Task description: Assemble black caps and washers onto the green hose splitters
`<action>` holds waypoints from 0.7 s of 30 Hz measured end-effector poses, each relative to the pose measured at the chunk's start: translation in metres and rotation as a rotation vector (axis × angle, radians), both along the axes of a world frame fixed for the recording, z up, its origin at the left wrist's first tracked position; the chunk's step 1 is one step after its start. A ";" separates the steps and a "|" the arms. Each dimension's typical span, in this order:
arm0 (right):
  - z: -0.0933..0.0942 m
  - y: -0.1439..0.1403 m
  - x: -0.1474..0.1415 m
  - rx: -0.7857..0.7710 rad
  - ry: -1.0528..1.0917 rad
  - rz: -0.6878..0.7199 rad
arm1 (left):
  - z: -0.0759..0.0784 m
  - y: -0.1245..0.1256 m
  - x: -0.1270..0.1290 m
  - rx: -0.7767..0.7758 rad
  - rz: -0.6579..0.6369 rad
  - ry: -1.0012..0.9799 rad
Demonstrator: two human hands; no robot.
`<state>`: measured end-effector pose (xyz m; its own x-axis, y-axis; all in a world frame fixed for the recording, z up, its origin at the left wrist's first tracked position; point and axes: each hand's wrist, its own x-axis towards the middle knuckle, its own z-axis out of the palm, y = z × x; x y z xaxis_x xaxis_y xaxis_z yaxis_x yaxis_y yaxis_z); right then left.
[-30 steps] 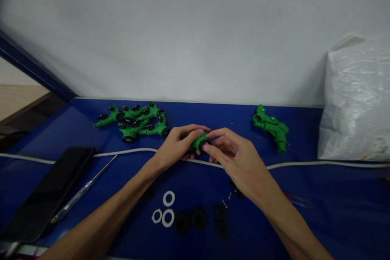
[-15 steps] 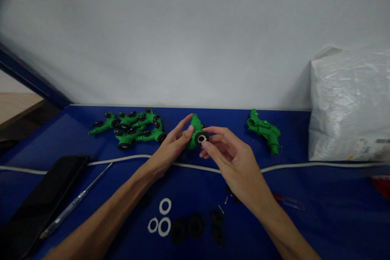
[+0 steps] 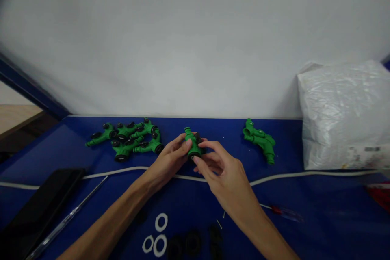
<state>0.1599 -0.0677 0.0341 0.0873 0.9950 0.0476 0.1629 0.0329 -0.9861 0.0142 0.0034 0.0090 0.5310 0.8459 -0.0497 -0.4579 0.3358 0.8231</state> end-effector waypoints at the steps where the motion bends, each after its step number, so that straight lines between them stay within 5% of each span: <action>1: -0.001 0.000 0.001 0.007 -0.009 -0.006 | 0.001 0.000 0.000 -0.002 0.001 0.006; 21: 0.003 0.002 0.001 -0.006 0.023 -0.060 | -0.004 -0.004 0.000 0.103 -0.005 0.033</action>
<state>0.1610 -0.0656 0.0371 0.1473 0.9883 0.0394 0.1416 0.0184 -0.9898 0.0138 -0.0003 0.0047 0.5346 0.8449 0.0193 -0.4282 0.2511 0.8681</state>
